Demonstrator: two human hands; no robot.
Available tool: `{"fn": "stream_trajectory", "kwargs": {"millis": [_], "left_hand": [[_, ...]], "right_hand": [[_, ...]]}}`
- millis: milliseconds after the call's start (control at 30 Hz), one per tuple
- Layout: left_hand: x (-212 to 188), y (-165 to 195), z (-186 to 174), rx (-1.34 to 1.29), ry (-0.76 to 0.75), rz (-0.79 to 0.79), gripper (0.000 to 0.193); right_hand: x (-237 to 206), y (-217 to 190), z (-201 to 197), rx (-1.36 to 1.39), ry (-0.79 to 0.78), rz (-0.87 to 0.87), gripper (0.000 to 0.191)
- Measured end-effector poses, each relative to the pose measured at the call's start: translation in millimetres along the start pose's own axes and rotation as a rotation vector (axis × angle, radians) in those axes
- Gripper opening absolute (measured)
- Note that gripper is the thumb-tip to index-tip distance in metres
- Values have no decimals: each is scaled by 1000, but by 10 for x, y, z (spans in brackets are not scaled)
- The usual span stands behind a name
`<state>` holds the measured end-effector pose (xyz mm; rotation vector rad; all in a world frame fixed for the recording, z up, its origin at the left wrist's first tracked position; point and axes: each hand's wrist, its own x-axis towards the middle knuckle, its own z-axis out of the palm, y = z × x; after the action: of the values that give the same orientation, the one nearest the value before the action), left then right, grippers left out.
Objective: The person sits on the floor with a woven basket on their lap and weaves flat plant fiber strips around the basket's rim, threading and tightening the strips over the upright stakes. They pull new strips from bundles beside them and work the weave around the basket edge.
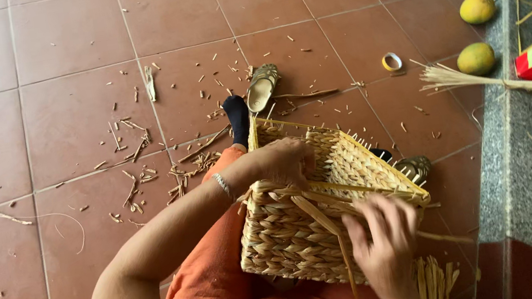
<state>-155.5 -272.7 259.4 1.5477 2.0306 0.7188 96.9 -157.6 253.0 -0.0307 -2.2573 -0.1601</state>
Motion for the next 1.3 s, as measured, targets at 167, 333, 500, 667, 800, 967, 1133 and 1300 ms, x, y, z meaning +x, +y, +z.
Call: {"fn": "stream_trajectory", "kwargs": {"millis": [167,333,500,667,800,967,1133,1300], "left_hand": [[74,-24,-58,-167,-199,-125,26],[-13,54,-30,-41,-174,-119,25],[-102,-32,-154,-118,-158,113,26],[-36,-437,-327,-575,-343,-1,43],[156,-696,-259,-645,-475,-57,35],[432,-807,-135,-478,-693,-85,32],[522,-876,-49,-595,-726,-52,31],[543,-840,148,-436,-616,116,25]], "right_hand": [[-525,-109,-177,388,-448,392,25],[-807,78,-132,372,-577,498,18],[-502,30,-206,304,-372,242,38],[-35,-173,-3,335,-377,134,50],[158,-247,239,387,-440,174,53],[180,-246,360,375,-389,164,50],[192,-202,409,379,-374,161,49],[205,-184,453,368,-370,179,48]]}}
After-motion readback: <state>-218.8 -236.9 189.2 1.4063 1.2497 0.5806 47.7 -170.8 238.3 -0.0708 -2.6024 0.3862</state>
